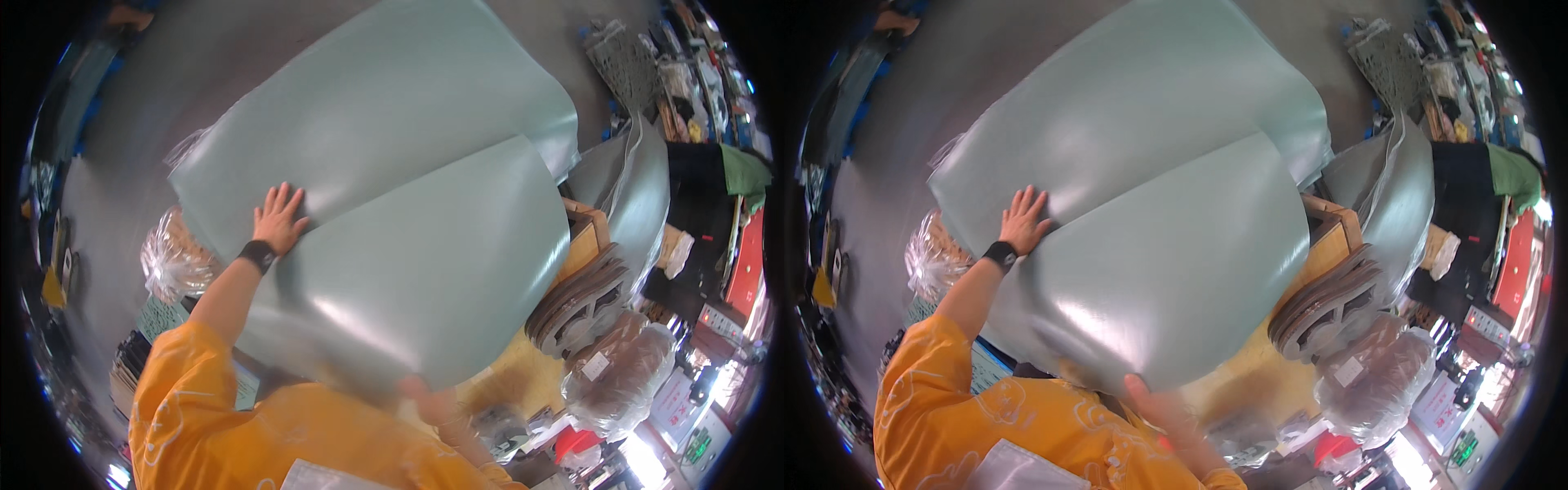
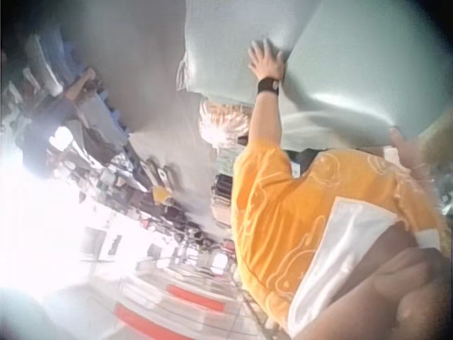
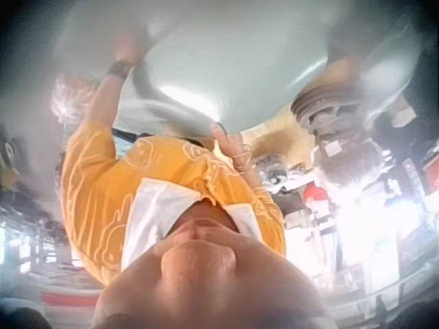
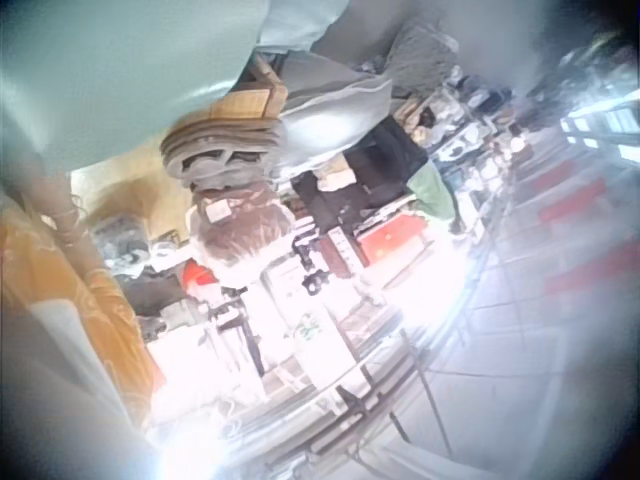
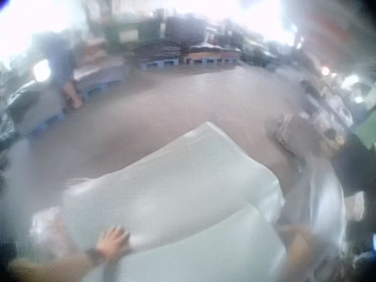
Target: The person cuts a light green sheet with scissors, then places it into a red hydraulic press and activates it. They repeat this process with multiple cut pieces, peeling and stacking them afterward. Finally, they handle a large roll of the same material.
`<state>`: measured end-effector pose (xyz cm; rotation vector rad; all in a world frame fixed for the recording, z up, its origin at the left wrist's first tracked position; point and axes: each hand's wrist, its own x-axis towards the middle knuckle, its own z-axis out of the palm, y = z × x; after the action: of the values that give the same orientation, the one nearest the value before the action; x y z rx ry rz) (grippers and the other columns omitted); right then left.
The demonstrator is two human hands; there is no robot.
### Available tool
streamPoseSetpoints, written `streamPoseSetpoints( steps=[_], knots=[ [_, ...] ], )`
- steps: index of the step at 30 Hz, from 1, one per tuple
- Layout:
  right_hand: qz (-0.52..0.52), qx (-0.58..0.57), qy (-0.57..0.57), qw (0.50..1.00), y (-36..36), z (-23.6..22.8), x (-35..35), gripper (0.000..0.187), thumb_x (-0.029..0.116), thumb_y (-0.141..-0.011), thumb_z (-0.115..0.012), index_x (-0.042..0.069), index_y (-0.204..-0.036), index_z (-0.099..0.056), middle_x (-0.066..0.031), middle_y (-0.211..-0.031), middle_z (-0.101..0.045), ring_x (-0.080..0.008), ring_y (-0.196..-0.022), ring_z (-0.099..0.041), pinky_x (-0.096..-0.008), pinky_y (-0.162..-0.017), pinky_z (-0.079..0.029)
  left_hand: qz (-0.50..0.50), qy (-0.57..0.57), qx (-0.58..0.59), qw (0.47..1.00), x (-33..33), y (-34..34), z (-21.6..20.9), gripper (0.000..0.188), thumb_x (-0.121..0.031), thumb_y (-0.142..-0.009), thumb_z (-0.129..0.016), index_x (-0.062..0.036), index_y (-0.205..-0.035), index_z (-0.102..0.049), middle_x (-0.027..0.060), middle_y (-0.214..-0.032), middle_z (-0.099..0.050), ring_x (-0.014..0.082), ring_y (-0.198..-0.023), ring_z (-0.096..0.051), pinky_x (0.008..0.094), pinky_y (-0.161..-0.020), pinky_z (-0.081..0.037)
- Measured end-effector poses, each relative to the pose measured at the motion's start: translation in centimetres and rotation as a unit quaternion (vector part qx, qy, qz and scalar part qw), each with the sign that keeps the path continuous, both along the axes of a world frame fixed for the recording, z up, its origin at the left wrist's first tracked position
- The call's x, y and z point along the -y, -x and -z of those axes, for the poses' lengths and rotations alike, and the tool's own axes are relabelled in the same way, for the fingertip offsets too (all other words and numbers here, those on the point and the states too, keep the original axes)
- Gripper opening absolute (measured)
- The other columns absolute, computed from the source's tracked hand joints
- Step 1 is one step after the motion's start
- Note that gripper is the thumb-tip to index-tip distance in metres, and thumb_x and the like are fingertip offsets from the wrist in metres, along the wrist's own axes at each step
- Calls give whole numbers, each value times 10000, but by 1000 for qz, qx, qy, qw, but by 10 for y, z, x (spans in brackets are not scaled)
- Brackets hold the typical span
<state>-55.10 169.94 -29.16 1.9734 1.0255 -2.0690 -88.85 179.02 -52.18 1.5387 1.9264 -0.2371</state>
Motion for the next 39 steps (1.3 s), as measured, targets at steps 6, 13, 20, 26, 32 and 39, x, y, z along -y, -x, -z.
streamPoseSetpoints(
  steps=[6,13,20,26,32,39],
  knots=[
    [-171,-30,-133,976,2,-81,24,560,440,-932,-495,-2,-1276,-495,-127,-1249,-559,-221,-1161,-511,-348,-998,-381,7,70,-27,997,-1,4,-8,621,-524,-898,-428,-361,-1452,-200,-42,-1549,-94,293,-1419,-90,638,-953,-348],
    [-198,76,-105,972,36,-97,81,443,423,-935,-498,30,-1098,-622,-81,-1070,-632,-169,-981,-571,-343,-863,-454,-87,91,43,991,17,7,-45,534,-481,-941,-364,-294,-1432,-273,-14,-1505,-240,292,-1344,-300,538,-984,-380],
    [-153,240,-232,930,58,-38,70,486,448,-918,-491,-14,-1011,-614,-236,-809,-640,-413,-798,-618,-458,-774,-473,-144,-91,162,972,67,3,-31,505,-425,-927,-439,-191,-1373,-395,75,-1364,-461,297,-1234,-445,448,-995,-382],
    [-77,95,-418,900,41,-11,66,309,325,-902,-557,22,-958,-581,-114,-687,-580,-205,-637,-566,-345,-590,-462,-160,-88,128,975,135,-22,-84,539,-475,-930,-411,-162,-1369,-413,94,-1365,-470,284,-1246,-439,538,-1032,-282],
    [-182,81,-400,894,59,-54,-14,187,201,-906,-516,40,-914,-610,-123,-574,-562,-248,-516,-556,-357,-526,-456,-85,-100,184,974,212,-78,-123,582,-445,-930,-434,-53,-1360,-414,154,-1351,-472,283,-1231,-458,430,-1020,-352],
    [-583,21,-265,768,174,11,26,302,135,-882,-520,37,-1167,-537,-195,-966,-607,-309,-948,-597,-405,-865,-444,-270,-176,542,776,96,33,-217,728,-523,-911,-461,8,-1393,-334,195,-1374,-435,307,-1281,-405,354,-1051,-329]
  ],
)
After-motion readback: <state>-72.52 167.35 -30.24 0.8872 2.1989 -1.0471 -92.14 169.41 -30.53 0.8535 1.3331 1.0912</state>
